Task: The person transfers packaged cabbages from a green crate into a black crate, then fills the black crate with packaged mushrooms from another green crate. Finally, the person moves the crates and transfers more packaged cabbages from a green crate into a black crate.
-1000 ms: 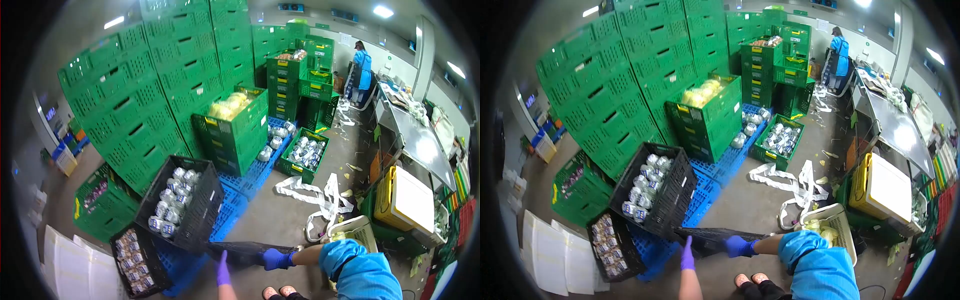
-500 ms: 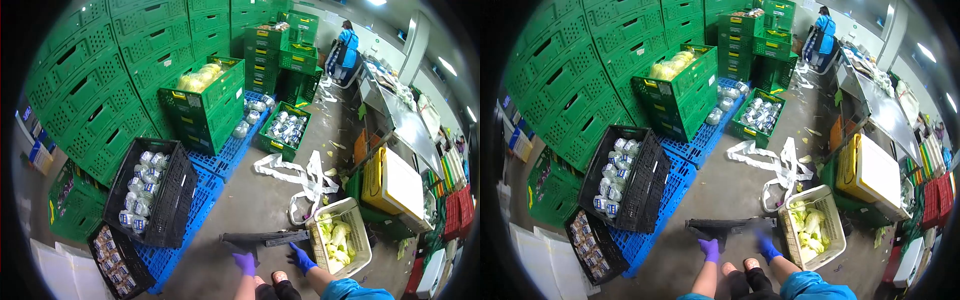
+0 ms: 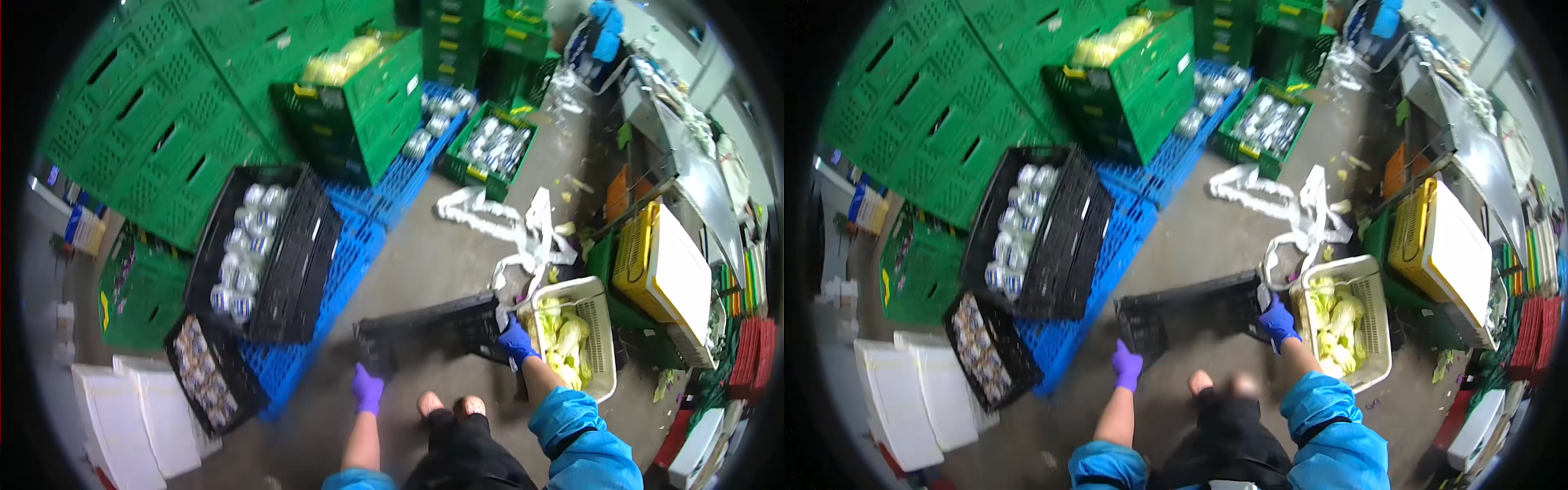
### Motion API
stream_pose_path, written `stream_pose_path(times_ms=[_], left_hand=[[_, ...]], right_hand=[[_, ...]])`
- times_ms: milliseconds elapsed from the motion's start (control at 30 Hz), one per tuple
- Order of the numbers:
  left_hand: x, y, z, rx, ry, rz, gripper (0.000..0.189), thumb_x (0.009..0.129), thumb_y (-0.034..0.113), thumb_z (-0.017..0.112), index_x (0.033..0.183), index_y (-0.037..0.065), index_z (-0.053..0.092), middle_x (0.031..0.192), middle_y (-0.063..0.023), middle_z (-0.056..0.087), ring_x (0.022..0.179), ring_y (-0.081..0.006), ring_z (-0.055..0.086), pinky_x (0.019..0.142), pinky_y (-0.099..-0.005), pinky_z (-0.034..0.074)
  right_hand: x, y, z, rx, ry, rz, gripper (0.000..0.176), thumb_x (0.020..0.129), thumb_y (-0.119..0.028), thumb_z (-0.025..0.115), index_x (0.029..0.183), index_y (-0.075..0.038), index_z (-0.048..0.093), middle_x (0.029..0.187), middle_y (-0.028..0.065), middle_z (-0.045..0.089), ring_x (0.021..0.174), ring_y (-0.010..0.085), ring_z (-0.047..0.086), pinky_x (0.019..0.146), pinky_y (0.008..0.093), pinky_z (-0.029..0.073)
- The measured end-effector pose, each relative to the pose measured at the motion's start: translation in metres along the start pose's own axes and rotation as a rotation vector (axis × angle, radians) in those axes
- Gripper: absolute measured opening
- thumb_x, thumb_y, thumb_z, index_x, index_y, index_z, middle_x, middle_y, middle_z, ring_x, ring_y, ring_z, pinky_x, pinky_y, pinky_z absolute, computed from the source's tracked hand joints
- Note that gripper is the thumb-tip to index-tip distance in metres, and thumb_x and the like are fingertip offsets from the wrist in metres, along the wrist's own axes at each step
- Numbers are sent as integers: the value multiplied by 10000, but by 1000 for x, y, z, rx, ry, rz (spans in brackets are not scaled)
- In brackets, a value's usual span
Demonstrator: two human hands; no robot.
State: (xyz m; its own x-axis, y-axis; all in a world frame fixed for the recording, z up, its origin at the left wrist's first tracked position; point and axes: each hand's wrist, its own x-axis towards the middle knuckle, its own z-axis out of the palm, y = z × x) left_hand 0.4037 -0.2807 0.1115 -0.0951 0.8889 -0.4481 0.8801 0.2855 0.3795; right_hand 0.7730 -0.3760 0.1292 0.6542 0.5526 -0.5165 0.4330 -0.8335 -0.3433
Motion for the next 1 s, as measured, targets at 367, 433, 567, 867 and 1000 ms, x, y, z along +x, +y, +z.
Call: stream_pose_path(times_ms=[367, 433, 567, 867, 1000], left_hand=[[9, 12, 3, 39, -148, -100, 636, 732, 137, 521, 1299, -27, 282, 1162, -298, 483, 1038, -420, 511, 882, -439, 419], [8, 6, 7, 28, -125, -72, 638, 726, 131, 526, 1291, -38, 284, 1165, -297, 482, 1052, -422, 502, 893, -438, 411], [-2, 24, 6, -58, -254, -135, 682, 701, 119, 552, 1290, -71, 266, 1191, -293, 467, 1096, -412, 478, 939, -428, 384], [-11, 28, 0, -161, -277, -198, 927, 749, 413, 635, 1369, -45, 120, 1410, -243, 213, 1285, -366, 272, 1042, -400, 262], [-1, -2, -1, -466, -115, -205, 684, 776, 409, 606, 1264, 0, 357, 1258, -218, 397, 1144, -351, 419, 1020, -377, 297]], right_hand=[[26, 0, -1, -93, -71, -81, 1067, 670, -462, 647, 1405, -78, -25, 1141, 312, 481, 1035, 435, 510, 877, 466, 409], [13, -3, 0, -87, -42, -2, 1016, 684, -371, 634, 1404, -79, -21, 1150, 327, 464, 1035, 453, 498, 877, 468, 409], [19, 9, 7, -77, -114, 4, 1034, 691, -418, 639, 1404, -79, -29, 1192, 338, 428, 1062, 464, 477, 896, 472, 393], [-31, -56, 0, -97, 300, -594, 786, 662, -146, 572, 1365, -13, 247, 1380, 222, 287, 1269, 392, 273, 1030, 537, 183], [0, -41, 131, 499, -101, -484, 475, 726, -53, 483, 1198, -4, 458, 1133, 214, 516, 1083, 351, 472, 944, 408, 345]])
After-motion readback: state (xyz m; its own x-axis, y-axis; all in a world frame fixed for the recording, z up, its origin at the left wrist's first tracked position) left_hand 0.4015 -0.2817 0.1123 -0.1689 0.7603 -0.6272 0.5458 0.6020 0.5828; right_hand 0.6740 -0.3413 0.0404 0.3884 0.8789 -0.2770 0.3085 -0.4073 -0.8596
